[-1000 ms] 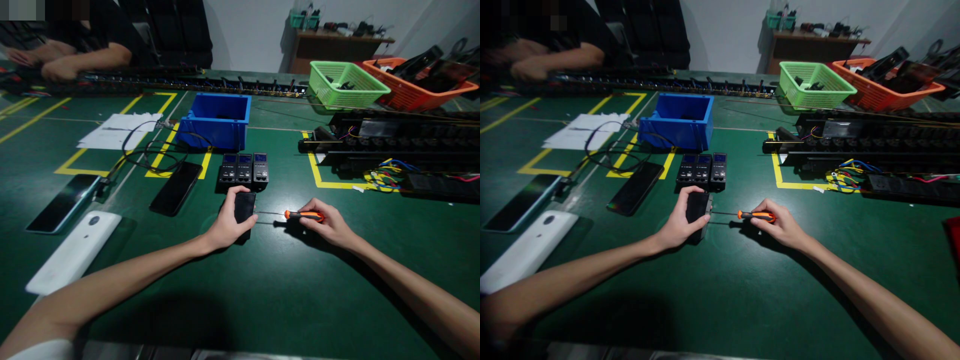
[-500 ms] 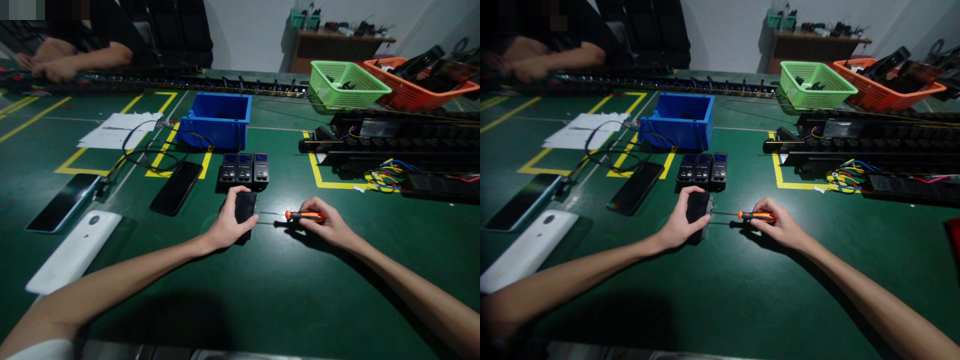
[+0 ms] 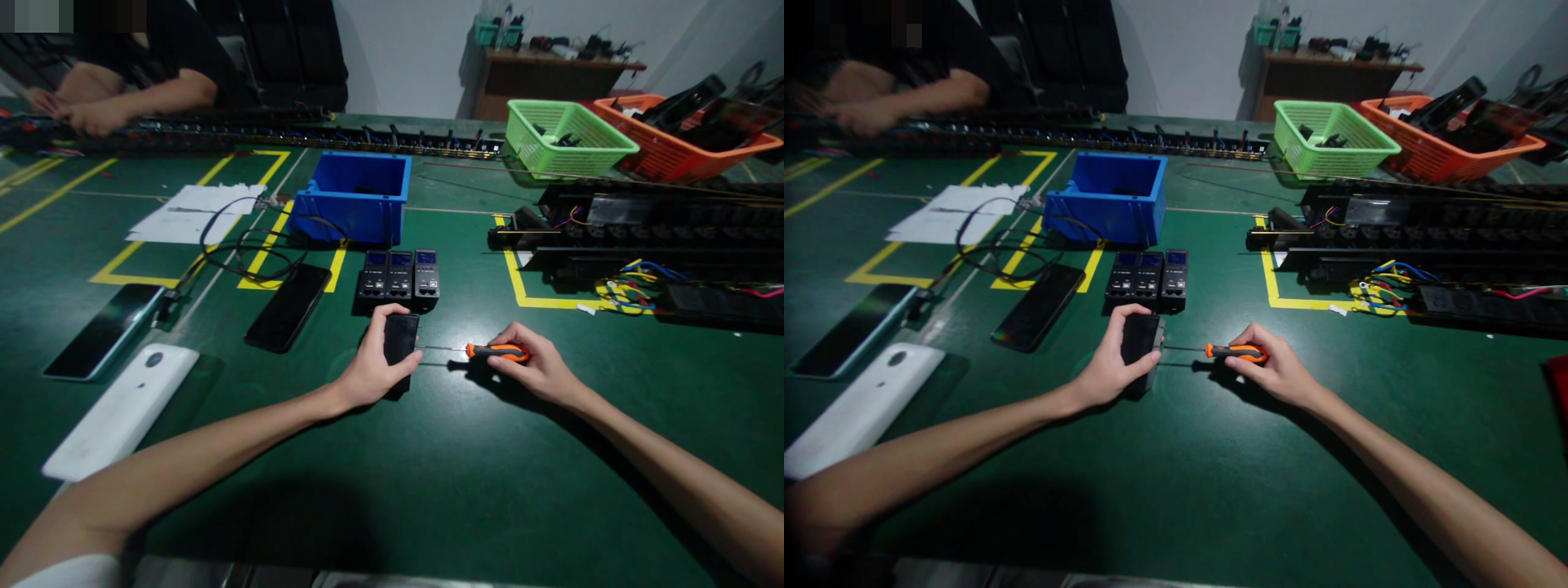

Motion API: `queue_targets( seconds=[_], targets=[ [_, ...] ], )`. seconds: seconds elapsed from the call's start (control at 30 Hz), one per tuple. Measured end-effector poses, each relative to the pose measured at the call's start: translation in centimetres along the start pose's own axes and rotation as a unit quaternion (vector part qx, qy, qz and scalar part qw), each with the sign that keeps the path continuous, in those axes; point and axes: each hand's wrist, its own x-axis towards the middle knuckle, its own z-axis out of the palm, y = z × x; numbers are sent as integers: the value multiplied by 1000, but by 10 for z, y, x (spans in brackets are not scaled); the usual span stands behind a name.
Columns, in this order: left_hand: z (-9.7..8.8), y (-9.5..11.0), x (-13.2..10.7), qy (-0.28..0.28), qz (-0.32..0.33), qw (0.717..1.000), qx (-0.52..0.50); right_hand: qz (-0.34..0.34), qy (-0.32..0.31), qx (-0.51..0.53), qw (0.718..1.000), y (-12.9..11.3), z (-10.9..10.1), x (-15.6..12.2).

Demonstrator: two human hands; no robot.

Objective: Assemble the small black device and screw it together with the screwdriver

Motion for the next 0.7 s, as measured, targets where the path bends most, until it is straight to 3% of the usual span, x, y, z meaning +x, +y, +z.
queue_targets(
  seconds=[0.47, 0.7],
  targets=[
    [0, 0, 0, 0, 0, 1000, 1, 29, -46, 41, 998, -1, 0, 1],
    [0, 0, 0, -2, -2, 1000, -3, -1, -25, 30, 999, -1, 1, 1]
  ],
)
